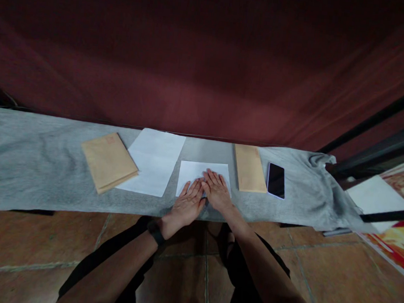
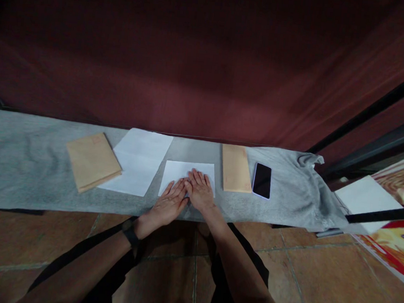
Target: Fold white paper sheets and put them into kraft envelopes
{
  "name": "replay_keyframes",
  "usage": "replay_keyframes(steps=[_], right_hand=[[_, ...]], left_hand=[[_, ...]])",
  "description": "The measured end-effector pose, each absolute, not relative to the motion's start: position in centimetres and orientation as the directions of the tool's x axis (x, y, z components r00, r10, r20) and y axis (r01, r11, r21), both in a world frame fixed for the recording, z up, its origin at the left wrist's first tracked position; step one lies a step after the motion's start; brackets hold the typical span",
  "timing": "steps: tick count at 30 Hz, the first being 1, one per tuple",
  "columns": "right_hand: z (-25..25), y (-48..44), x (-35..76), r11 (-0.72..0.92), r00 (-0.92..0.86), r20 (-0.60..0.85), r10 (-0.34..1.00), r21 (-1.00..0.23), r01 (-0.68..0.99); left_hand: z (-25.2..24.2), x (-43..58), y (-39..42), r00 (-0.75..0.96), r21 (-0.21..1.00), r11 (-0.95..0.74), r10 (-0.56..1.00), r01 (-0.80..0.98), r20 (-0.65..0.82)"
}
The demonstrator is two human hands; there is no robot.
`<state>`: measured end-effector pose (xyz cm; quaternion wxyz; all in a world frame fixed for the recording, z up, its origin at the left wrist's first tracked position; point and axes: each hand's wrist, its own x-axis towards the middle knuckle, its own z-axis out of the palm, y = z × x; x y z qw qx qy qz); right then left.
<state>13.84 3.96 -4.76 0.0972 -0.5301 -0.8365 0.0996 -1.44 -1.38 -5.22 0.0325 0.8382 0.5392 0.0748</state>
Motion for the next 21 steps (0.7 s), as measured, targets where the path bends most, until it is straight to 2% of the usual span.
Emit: replay_keyframes(steps=[4, 11, 21], right_hand=[[-4.5, 5.1, 13.6, 0.378, -0.385, 0.021, 0.923, -0.249, 0.892], [-5.0, 6.1, 12.8, 0.328, -0.329, 0.04, 0.944, -0.243, 0.913], [-5.8, 6.5, 12.1, 0.263, -0.241, 0.117, 0.963, -0.235, 0.936]], left_hand=[[-5.0, -1.4, -0.9, 0.385, 0.166, -0.39, 0.921, 0.906, 0.063], [-4.8, -1.9, 1.7, 0.308, 0.173, -0.31, 0.95, 0.935, 0.039], [-5.3, -1.4, 4.4, 0.223, 0.186, -0.248, 0.964, 0.951, 0.144]])
